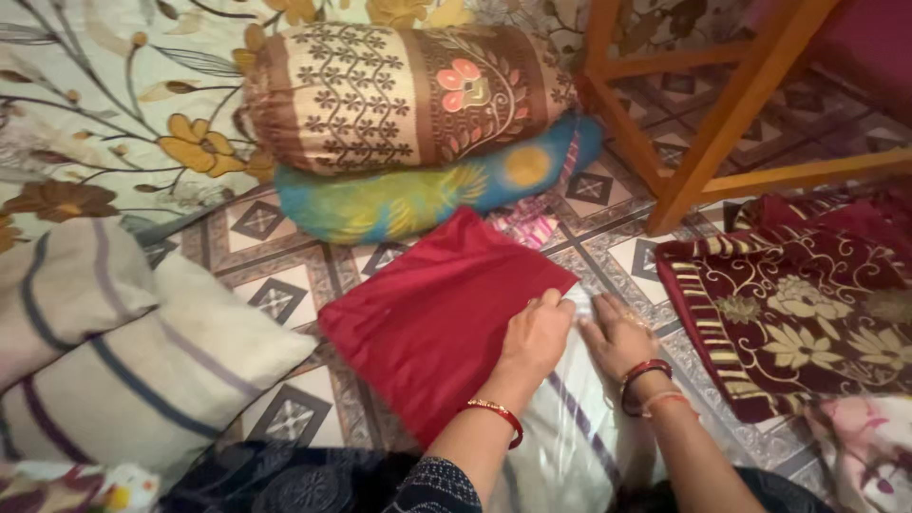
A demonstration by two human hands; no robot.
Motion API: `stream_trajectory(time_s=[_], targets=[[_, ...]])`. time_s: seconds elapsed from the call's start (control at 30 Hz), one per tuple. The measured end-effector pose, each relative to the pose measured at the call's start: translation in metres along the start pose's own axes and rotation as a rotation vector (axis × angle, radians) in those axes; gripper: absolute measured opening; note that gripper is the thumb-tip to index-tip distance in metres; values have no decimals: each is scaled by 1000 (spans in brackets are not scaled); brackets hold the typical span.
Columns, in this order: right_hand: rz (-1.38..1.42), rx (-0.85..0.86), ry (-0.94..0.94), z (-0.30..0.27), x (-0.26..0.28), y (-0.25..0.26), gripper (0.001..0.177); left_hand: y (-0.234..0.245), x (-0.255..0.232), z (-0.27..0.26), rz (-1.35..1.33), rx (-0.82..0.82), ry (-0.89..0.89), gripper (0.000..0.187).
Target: The person inserts a white pillow insert into a red pillowcase, smooths the fabric, and then places a patterned decorative cover over it. The person adjusts the covers to fit the insert properly.
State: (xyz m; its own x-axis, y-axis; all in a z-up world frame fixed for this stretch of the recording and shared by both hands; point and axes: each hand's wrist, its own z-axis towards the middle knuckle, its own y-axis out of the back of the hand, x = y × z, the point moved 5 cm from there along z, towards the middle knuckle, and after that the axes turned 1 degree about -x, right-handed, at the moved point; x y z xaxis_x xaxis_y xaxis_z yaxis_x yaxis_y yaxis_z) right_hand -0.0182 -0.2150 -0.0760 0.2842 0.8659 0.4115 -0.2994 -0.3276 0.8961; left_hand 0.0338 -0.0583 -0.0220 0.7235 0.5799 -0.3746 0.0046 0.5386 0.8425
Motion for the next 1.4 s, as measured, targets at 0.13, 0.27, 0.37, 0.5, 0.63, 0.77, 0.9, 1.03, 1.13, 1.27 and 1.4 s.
stream_trajectory(time_s=[0.13, 0.27, 0.37, 0.5, 0.63, 0.77, 0.9, 1.03, 1.13, 1.27, 1.4], targets=[[105, 49, -131, 10, -17, -11, 89, -18, 13, 2, -107, 34, 118, 12], [199, 242, -349, 16, -29, -10, 102, -20, 17, -7, -126, -91, 136, 18], [250, 279, -394, 19, -14, 2, 104, -12, 15, -11, -65, -182, 112, 16], [70, 328, -387, 6, 15, 28, 92, 7, 11, -12, -70, -190, 59, 14], [12, 256, -261, -22, 60, 54, 81, 34, 5, 16, -138, -142, -82, 9], [-46, 152, -197, -50, 90, 74, 70, 44, -13, 66, -12, 24, -51, 19], [-60, 30, -79, -59, 105, 84, 69, 40, -28, 86, 196, 223, 40, 22], [-32, -82, -16, -68, 113, 87, 73, 39, -35, 85, 259, 244, 35, 21], [-28, -179, 103, -75, 121, 90, 66, 43, -34, 84, 227, 207, 31, 19], [-85, -206, 142, -82, 125, 84, 52, 45, -51, 81, 225, 234, -10, 20], [-401, 59, 84, -70, 112, 55, 17, 46, -73, 49, 12, 368, -65, 20]])
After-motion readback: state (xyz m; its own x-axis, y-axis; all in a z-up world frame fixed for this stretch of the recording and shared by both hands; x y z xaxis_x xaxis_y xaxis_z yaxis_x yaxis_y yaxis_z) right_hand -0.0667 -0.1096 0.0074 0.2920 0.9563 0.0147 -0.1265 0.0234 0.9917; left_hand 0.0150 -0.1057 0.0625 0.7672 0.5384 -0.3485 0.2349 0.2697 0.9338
